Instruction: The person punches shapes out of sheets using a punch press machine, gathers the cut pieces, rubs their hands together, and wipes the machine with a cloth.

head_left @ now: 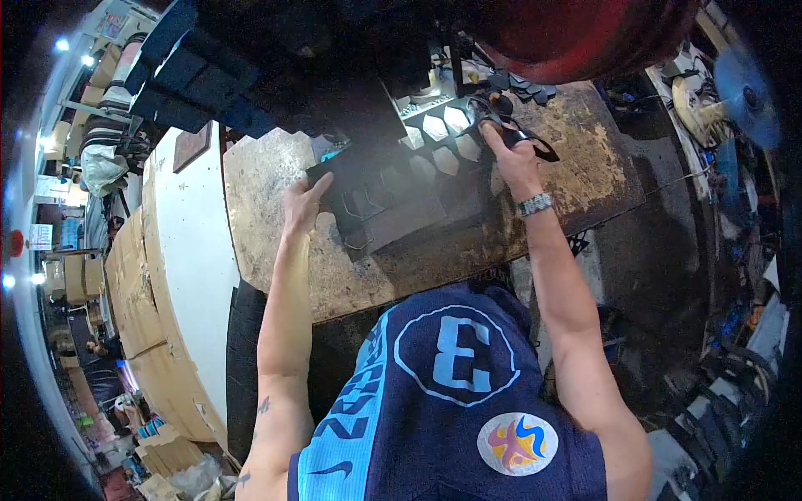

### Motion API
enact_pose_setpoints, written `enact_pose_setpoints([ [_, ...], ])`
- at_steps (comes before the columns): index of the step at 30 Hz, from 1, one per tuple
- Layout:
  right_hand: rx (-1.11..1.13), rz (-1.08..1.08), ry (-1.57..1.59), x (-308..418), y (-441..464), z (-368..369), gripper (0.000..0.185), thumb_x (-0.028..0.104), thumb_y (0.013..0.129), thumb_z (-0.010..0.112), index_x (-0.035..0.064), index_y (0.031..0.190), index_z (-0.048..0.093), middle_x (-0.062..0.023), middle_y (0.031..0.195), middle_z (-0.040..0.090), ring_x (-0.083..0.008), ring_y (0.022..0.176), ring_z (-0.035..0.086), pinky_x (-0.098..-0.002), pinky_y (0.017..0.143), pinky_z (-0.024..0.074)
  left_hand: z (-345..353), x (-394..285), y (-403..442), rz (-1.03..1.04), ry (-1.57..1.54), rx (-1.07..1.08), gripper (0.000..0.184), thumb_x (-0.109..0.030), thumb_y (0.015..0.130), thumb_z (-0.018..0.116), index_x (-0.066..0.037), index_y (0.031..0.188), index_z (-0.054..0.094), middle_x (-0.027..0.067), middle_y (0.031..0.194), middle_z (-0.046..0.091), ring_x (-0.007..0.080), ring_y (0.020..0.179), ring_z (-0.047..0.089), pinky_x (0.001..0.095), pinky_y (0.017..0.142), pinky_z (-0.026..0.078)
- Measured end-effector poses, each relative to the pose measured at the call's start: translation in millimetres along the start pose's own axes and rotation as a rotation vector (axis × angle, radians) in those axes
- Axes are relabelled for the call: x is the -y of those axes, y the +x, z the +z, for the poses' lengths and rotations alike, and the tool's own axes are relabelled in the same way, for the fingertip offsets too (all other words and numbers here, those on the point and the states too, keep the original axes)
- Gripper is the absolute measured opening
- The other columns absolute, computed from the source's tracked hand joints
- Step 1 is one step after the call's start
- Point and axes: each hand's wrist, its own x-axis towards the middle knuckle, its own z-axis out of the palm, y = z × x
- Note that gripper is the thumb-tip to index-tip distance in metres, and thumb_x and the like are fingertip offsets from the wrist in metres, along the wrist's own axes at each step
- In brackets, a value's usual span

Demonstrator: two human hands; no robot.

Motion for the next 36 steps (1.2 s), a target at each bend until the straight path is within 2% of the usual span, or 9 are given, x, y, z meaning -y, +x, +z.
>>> enact_pose_setpoints([
  [5, -0.118, 0.055, 0.037, 20, -11, 8, 0.033, 0.036, 0.092, 0.072, 0.0032, 0.087, 0.077, 0.0061, 0.064, 0.059, -0.0057, 0.057, 0.047, -0.0282, 0.054, 0.0391, 11, -18, -6, -0.013, 0.068, -0.055, 0.028, -0.021, 0.090, 0.073, 0.004, 0.101, 0.072, 0.0063, 0.086, 0.072, 0.0131, 0.074, 0.066, 0.0266, 0.068, 0.052],
  [6, -0.117, 0.055, 0.042, 18, -10, 6, 0.033, 0.036, 0.092, 0.072, 0.0032, 0.087, 0.077, 0.0061, 0.064, 0.059, -0.0057, 0.057, 0.047, -0.0282, 0.054, 0.0391, 11, -14, -4, 0.018, 0.062, -0.064, 0.027, -0.023, 0.089, 0.073, 0.003, 0.099, 0.071, 0.0059, 0.083, 0.071, 0.0127, 0.067, 0.064, 0.0264, 0.061, 0.051],
  [8, -0.070, 0.105, -0.001, 7, -5, 3, 0.029, 0.030, 0.094, 0.069, 0.0023, 0.102, 0.076, -0.0004, 0.092, 0.072, -0.0078, 0.083, 0.061, -0.0274, 0.076, 0.0479, 11, -8, 3, 0.057, 0.062, -0.072, 0.028, -0.024, 0.089, 0.074, 0.002, 0.096, 0.070, 0.0056, 0.079, 0.069, 0.0124, 0.060, 0.063, 0.0261, 0.054, 0.051],
  [15, -0.154, 0.214, 0.015, -28, 8, 8, 0.036, 0.036, 0.091, 0.072, 0.0016, 0.102, 0.076, -0.0011, 0.092, 0.071, -0.0077, 0.083, 0.059, -0.0269, 0.075, 0.0471, 4, 11, 18, 0.048, 0.170, -0.126, 0.029, -0.027, 0.087, 0.076, 0.002, 0.090, 0.070, 0.0040, 0.076, 0.068, 0.0122, 0.059, 0.063, 0.0269, 0.049, 0.050],
  [17, -0.391, 0.052, -0.057, -36, 11, 15, 0.068, 0.059, 0.081, 0.075, -0.0032, 0.060, 0.056, -0.0001, 0.060, 0.053, -0.0112, 0.059, 0.047, -0.0335, 0.056, 0.0410, 8, 5, 15, 0.036, 0.169, -0.135, 0.030, -0.027, 0.086, 0.077, 0.002, 0.088, 0.071, 0.0041, 0.076, 0.067, 0.0123, 0.059, 0.063, 0.0272, 0.049, 0.050],
  [21, -0.223, 0.237, -0.018, -22, 9, 5, 0.065, 0.056, 0.082, 0.076, -0.0042, 0.066, 0.057, -0.0015, 0.067, 0.057, -0.0105, 0.065, 0.049, -0.0317, 0.060, 0.0429, 15, -11, 2, 0.075, 0.245, -0.189, 0.030, -0.027, 0.085, 0.078, 0.002, 0.082, 0.071, 0.0032, 0.072, 0.065, 0.0110, 0.057, 0.058, 0.0270, 0.050, 0.044],
  [23, -0.134, 0.232, 0.078, -5, 1, 3, 0.035, 0.037, 0.089, 0.075, 0.0025, 0.087, 0.078, 0.0037, 0.078, 0.067, -0.0062, 0.069, 0.056, -0.0266, 0.060, 0.0448, 16, -12, 0, 0.058, 0.271, -0.198, 0.030, -0.027, 0.084, 0.078, 0.002, 0.080, 0.071, 0.0029, 0.070, 0.065, 0.0103, 0.057, 0.057, 0.0268, 0.051, 0.043],
  [28, -0.115, 0.197, 0.135, -11, 3, 2, 0.032, 0.029, 0.091, 0.076, 0.0041, 0.110, 0.072, 0.0028, 0.099, 0.069, -0.0061, 0.084, 0.059, -0.0238, 0.074, 0.0463, 19, -24, -10, 0.023, 0.268, -0.168, 0.038, -0.035, 0.085, 0.074, 0.003, 0.089, 0.074, 0.0083, 0.075, 0.071, 0.0136, 0.061, 0.063, 0.0292, 0.055, 0.047],
  [36, -0.045, 0.340, 0.244, -3, -6, -16, 0.044, 0.046, 0.090, 0.073, 0.0036, 0.103, 0.068, -0.0015, 0.097, 0.067, -0.0096, 0.077, 0.060, -0.0270, 0.069, 0.0477, 16, -6, 1, 0.026, 0.253, -0.190, 0.040, -0.035, 0.082, 0.077, 0.005, 0.090, 0.073, 0.0097, 0.075, 0.071, 0.0165, 0.066, 0.066, 0.0322, 0.057, 0.049],
])
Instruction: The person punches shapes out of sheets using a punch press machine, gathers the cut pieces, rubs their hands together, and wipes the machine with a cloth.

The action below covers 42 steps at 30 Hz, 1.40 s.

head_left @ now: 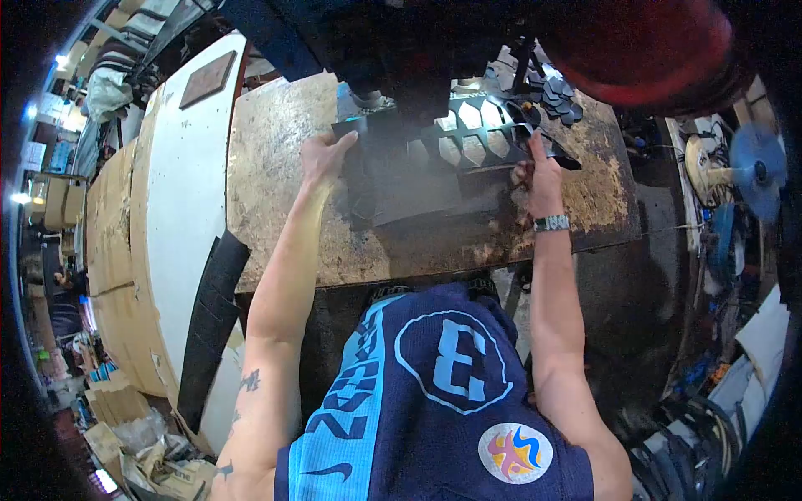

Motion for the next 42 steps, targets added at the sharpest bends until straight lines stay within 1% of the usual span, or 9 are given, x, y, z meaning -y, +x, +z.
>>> enact_pose_setpoints([
  [3, -0.058, 0.038, -0.566, 18, -37, -9, 0.049, 0.049, 0.091, 0.070, 0.0018, 0.105, 0.067, -0.0028, 0.096, 0.067, -0.0101, 0.071, 0.058, -0.0272, 0.065, 0.0481, 1, -5, -6, -0.021, -0.144, 0.011, 0.041, -0.036, 0.082, 0.077, 0.004, 0.092, 0.074, 0.0103, 0.075, 0.071, 0.0172, 0.067, 0.066, 0.0340, 0.063, 0.051],
  [5, -0.112, -0.207, -0.643, 1, -38, -13, 0.049, 0.046, 0.098, 0.060, -0.0001, 0.115, 0.064, -0.0047, 0.098, 0.067, -0.0109, 0.073, 0.059, -0.0263, 0.067, 0.0489, 6, 10, 5, 0.000, -0.044, -0.024, 0.041, -0.037, 0.081, 0.076, 0.003, 0.092, 0.074, 0.0109, 0.075, 0.071, 0.0181, 0.067, 0.067, 0.0351, 0.063, 0.051],
  [7, 0.013, -0.452, -0.171, 43, -75, 20, 0.048, 0.041, 0.103, 0.053, -0.0019, 0.120, 0.062, -0.0104, 0.097, 0.070, -0.0145, 0.079, 0.063, -0.0268, 0.069, 0.0485, 8, 20, 10, 0.002, -0.037, -0.033, 0.040, -0.037, 0.081, 0.076, 0.001, 0.093, 0.075, 0.0116, 0.075, 0.071, 0.0191, 0.065, 0.067, 0.0354, 0.063, 0.051],
  [10, 0.313, -0.476, 0.409, 81, -75, 56, 0.038, 0.034, 0.103, 0.054, 0.0007, 0.120, 0.062, -0.0125, 0.100, 0.071, -0.0187, 0.084, 0.067, -0.0293, 0.074, 0.0526, 6, 9, 5, 0.007, -0.070, 0.005, 0.039, -0.034, 0.082, 0.076, 0.003, 0.092, 0.074, 0.0121, 0.077, 0.072, 0.0193, 0.066, 0.068, 0.0344, 0.063, 0.052],
  [18, 0.607, -0.410, 0.654, 47, -3, 51, 0.020, 0.022, 0.098, 0.064, 0.0057, 0.109, 0.067, -0.0098, 0.106, 0.071, -0.0216, 0.097, 0.068, -0.0346, 0.083, 0.0573, -4, -23, -20, -0.012, -0.065, 0.008, 0.032, -0.030, 0.084, 0.075, -0.001, 0.099, 0.076, 0.0094, 0.081, 0.074, 0.0162, 0.070, 0.068, 0.0327, 0.066, 0.053],
  [21, 0.527, -0.410, 0.687, 46, 6, 61, 0.019, 0.025, 0.096, 0.067, 0.0073, 0.102, 0.067, -0.0057, 0.094, 0.070, -0.0185, 0.087, 0.066, -0.0316, 0.074, 0.0555, -3, -23, -19, 0.004, 0.004, -0.026, 0.031, -0.030, 0.084, 0.075, -0.002, 0.098, 0.076, 0.0090, 0.081, 0.075, 0.0156, 0.071, 0.068, 0.0337, 0.067, 0.053],
  [24, 0.290, -0.300, 0.491, 49, -5, 65, 0.036, 0.041, 0.088, 0.075, 0.0083, 0.086, 0.061, -0.0005, 0.067, 0.059, -0.0102, 0.056, 0.054, -0.0243, 0.046, 0.0383, -2, -14, -14, 0.020, -0.039, -0.017, 0.033, -0.031, 0.082, 0.077, 0.000, 0.094, 0.075, 0.0097, 0.077, 0.073, 0.0157, 0.069, 0.067, 0.0340, 0.065, 0.051],
  [28, 0.161, -0.237, 0.290, 52, -18, 62, 0.050, 0.057, 0.085, 0.072, 0.0094, 0.080, 0.057, 0.0005, 0.063, 0.054, -0.0088, 0.048, 0.047, -0.0244, 0.041, 0.0320, -2, -11, -10, 0.053, 0.021, -0.022, 0.034, -0.031, 0.081, 0.077, 0.002, 0.089, 0.074, 0.0097, 0.072, 0.070, 0.0166, 0.064, 0.065, 0.0334, 0.062, 0.050],
  [42, 0.122, -0.291, 0.090, 63, 4, 68, 0.060, 0.070, 0.087, 0.057, 0.0124, 0.073, 0.046, 0.0005, 0.061, 0.046, -0.0091, 0.049, 0.043, -0.0235, 0.043, 0.0295, 3, 0, -6, 0.061, -0.093, -0.003, 0.037, -0.032, 0.080, 0.078, 0.002, 0.093, 0.075, 0.0107, 0.072, 0.070, 0.0180, 0.065, 0.065, 0.0346, 0.064, 0.050],
])
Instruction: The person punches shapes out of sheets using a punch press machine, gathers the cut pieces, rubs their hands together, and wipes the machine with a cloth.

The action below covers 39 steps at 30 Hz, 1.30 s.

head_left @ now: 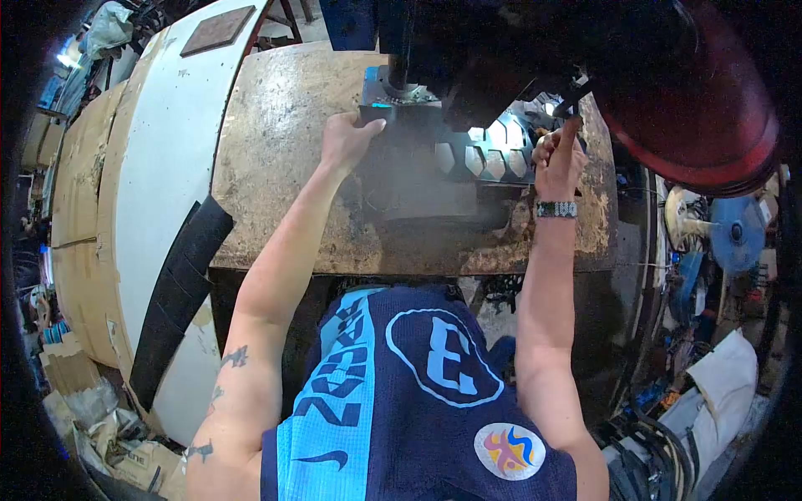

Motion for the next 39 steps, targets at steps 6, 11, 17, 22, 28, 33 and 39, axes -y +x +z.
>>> enact_pose_setpoints([
  [6, -0.074, 0.043, -0.095, 2, -46, 1, 0.062, 0.070, 0.090, 0.054, 0.0110, 0.072, 0.052, 0.0014, 0.058, 0.049, -0.0085, 0.047, 0.045, -0.0234, 0.040, 0.0300, 0, 0, 4, 0.004, -0.040, 0.029, 0.035, -0.030, 0.082, 0.078, 0.003, 0.092, 0.074, 0.0122, 0.073, 0.070, 0.0192, 0.067, 0.066, 0.0350, 0.065, 0.051],
  [11, 0.063, -0.229, -0.404, -15, -67, 5, 0.053, 0.053, 0.099, 0.055, 0.0056, 0.076, 0.062, -0.0003, 0.063, 0.058, -0.0073, 0.055, 0.054, -0.0217, 0.051, 0.0423, -8, -7, 3, 0.024, 0.072, 0.077, 0.032, -0.026, 0.083, 0.078, 0.005, 0.092, 0.073, 0.0108, 0.076, 0.071, 0.0199, 0.068, 0.066, 0.0347, 0.064, 0.052],
  [17, 0.108, -0.413, -0.701, -17, -74, 13, 0.031, 0.031, 0.099, 0.062, 0.0015, 0.099, 0.070, -0.0070, 0.080, 0.070, -0.0142, 0.067, 0.062, -0.0288, 0.064, 0.0497, -22, -37, -50, -0.112, -0.145, 0.397, 0.028, -0.022, 0.084, 0.079, 0.002, 0.098, 0.072, 0.0073, 0.080, 0.070, 0.0119, 0.056, 0.060, 0.0267, 0.048, 0.049],
  [22, 0.282, -0.534, -0.993, -23, -103, 17, 0.030, 0.026, 0.088, 0.073, 0.0028, 0.107, 0.067, -0.0095, 0.090, 0.064, -0.0264, 0.084, 0.062, -0.0370, 0.076, 0.0510, -32, -39, -91, -0.229, -0.264, 0.561, 0.030, -0.025, 0.083, 0.079, 0.001, 0.095, 0.068, 0.0064, 0.080, 0.070, 0.0111, 0.059, 0.064, 0.0257, 0.049, 0.050],
  [28, 0.322, -0.647, -1.265, -28, -110, 20, 0.043, 0.032, 0.082, 0.078, 0.0035, 0.111, 0.065, -0.0105, 0.100, 0.057, -0.0292, 0.097, 0.056, -0.0397, 0.084, 0.0498, -40, -69, -69, -0.022, 0.091, 0.833, 0.045, -0.042, 0.084, 0.074, -0.004, 0.108, 0.072, 0.0011, 0.080, 0.068, 0.0092, 0.067, 0.062, 0.0244, 0.057, 0.044],
  [33, 0.349, -0.677, -1.235, -30, -107, 17, 0.047, 0.031, 0.082, 0.077, 0.0043, 0.117, 0.061, -0.0129, 0.102, 0.058, -0.0319, 0.096, 0.056, -0.0415, 0.083, 0.0491, 4, -80, -34, 0.261, 0.289, 0.952, 0.052, -0.048, 0.084, 0.072, 0.001, 0.104, 0.072, 0.0051, 0.088, 0.070, 0.0142, 0.078, 0.060, 0.0330, 0.074, 0.049],
  [39, 0.365, -0.675, -1.129, -25, -112, 14, 0.049, 0.020, 0.081, 0.077, 0.0068, 0.123, 0.056, -0.0143, 0.103, 0.058, -0.0330, 0.097, 0.057, -0.0431, 0.083, 0.0490, 40, -69, -28, 0.300, 0.248, 0.922, 0.037, -0.029, 0.078, 0.075, 0.001, 0.099, 0.068, 0.0027, 0.086, 0.066, 0.0091, 0.085, 0.058, 0.0306, 0.077, 0.047],
])
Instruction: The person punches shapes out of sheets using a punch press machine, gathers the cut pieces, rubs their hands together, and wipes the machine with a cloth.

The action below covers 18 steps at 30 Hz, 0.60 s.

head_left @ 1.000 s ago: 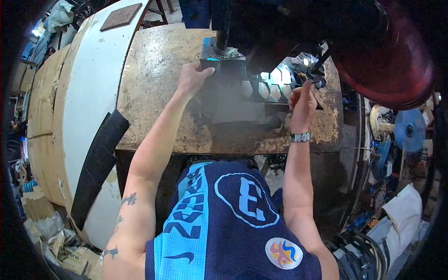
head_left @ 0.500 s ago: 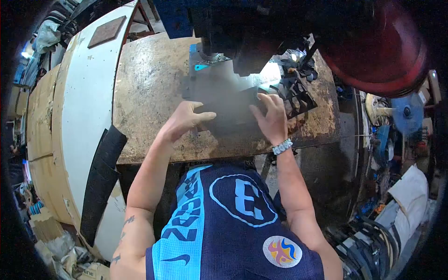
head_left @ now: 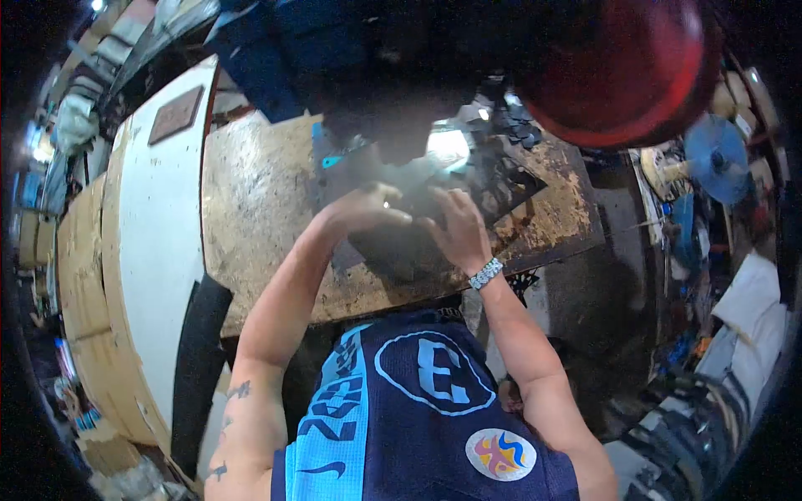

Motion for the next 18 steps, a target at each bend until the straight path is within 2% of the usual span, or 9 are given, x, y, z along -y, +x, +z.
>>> enact_pose_setpoints([
  [2, 0.013, -0.034, 0.031, -12, -5, 2, 0.046, 0.018, 0.081, 0.076, 0.0069, 0.121, 0.057, -0.0137, 0.102, 0.057, -0.0309, 0.097, 0.058, -0.0412, 0.085, 0.0497, 5, -6, 1, -0.089, -0.054, 0.062, 0.034, -0.022, 0.079, 0.074, 0.000, 0.105, 0.068, -0.0001, 0.090, 0.065, 0.0087, 0.087, 0.058, 0.0283, 0.080, 0.047],
  [4, 0.061, 0.041, 0.185, -14, -8, -3, 0.042, 0.015, 0.081, 0.074, 0.0079, 0.119, 0.058, -0.0134, 0.100, 0.056, -0.0307, 0.098, 0.058, -0.0384, 0.085, 0.0505, 12, -22, -9, -0.024, -0.364, 0.115, 0.036, -0.015, 0.079, 0.073, -0.003, 0.113, 0.066, -0.0021, 0.099, 0.065, 0.0089, 0.089, 0.058, 0.0260, 0.083, 0.048],
  [6, 0.077, 0.039, 0.161, -8, -9, -12, 0.034, 0.012, 0.083, 0.071, 0.0087, 0.115, 0.059, -0.0131, 0.100, 0.055, -0.0315, 0.097, 0.059, -0.0388, 0.085, 0.0503, 18, -18, -8, -0.074, -0.454, 0.120, 0.041, -0.010, 0.080, 0.071, -0.004, 0.119, 0.064, -0.0018, 0.104, 0.064, 0.0091, 0.090, 0.059, 0.0240, 0.084, 0.048],
  [8, 0.056, 0.005, 0.219, -22, -15, -2, 0.025, 0.011, 0.085, 0.069, 0.0085, 0.107, 0.059, -0.0127, 0.097, 0.056, -0.0319, 0.090, 0.061, -0.0397, 0.080, 0.0515, 23, -32, -11, -0.123, -0.476, 0.091, 0.037, -0.008, 0.079, 0.070, -0.003, 0.115, 0.065, 0.0014, 0.100, 0.065, 0.0088, 0.091, 0.059, 0.0238, 0.082, 0.047],
  [10, -0.119, 0.006, 0.319, -25, -18, -2, 0.018, 0.008, 0.084, 0.068, 0.0068, 0.099, 0.057, -0.0133, 0.089, 0.058, -0.0335, 0.078, 0.063, -0.0400, 0.067, 0.0534, 27, -31, -7, -0.184, -0.586, 0.092, 0.037, 0.000, 0.078, 0.064, -0.002, 0.115, 0.065, 0.0010, 0.101, 0.066, 0.0097, 0.089, 0.060, 0.0242, 0.083, 0.049],
  [13, -0.242, 0.069, 0.383, -29, -22, -21, 0.016, 0.008, 0.085, 0.068, 0.0039, 0.096, 0.056, -0.0125, 0.085, 0.061, -0.0306, 0.074, 0.065, -0.0386, 0.065, 0.0536, 30, -33, -6, -0.233, -0.514, 0.045, 0.039, 0.002, 0.079, 0.062, 0.001, 0.117, 0.065, 0.0040, 0.102, 0.067, 0.0103, 0.089, 0.062, 0.0239, 0.083, 0.049],
  [16, -0.528, 0.495, 0.645, -56, -26, -48, 0.017, 0.011, 0.088, 0.070, -0.0004, 0.096, 0.061, -0.0081, 0.083, 0.068, -0.0161, 0.072, 0.065, -0.0312, 0.064, 0.0528, 29, -48, -14, -0.266, -0.343, -0.011, 0.029, -0.008, 0.084, 0.069, 0.001, 0.111, 0.068, 0.0011, 0.092, 0.068, 0.0088, 0.078, 0.062, 0.0231, 0.074, 0.050],
  [17, -0.533, 0.629, 0.787, -82, -25, -55, 0.018, 0.011, 0.087, 0.070, 0.0001, 0.099, 0.063, -0.0073, 0.084, 0.069, -0.0148, 0.073, 0.065, -0.0292, 0.066, 0.0529, 29, -60, -19, -0.306, -0.339, -0.035, 0.025, -0.014, 0.085, 0.072, 0.001, 0.105, 0.070, 0.0001, 0.087, 0.067, 0.0076, 0.074, 0.060, 0.0232, 0.069, 0.049],
  [18, -0.565, 0.634, 0.629, -111, -20, -59, 0.019, 0.013, 0.087, 0.071, 0.0000, 0.098, 0.062, -0.0060, 0.083, 0.068, -0.0145, 0.073, 0.065, -0.0284, 0.067, 0.0529, 28, -66, -22, -0.315, -0.275, -0.032, 0.023, -0.014, 0.085, 0.073, 0.001, 0.101, 0.070, 0.0000, 0.086, 0.067, 0.0070, 0.074, 0.059, 0.0239, 0.068, 0.049],
])
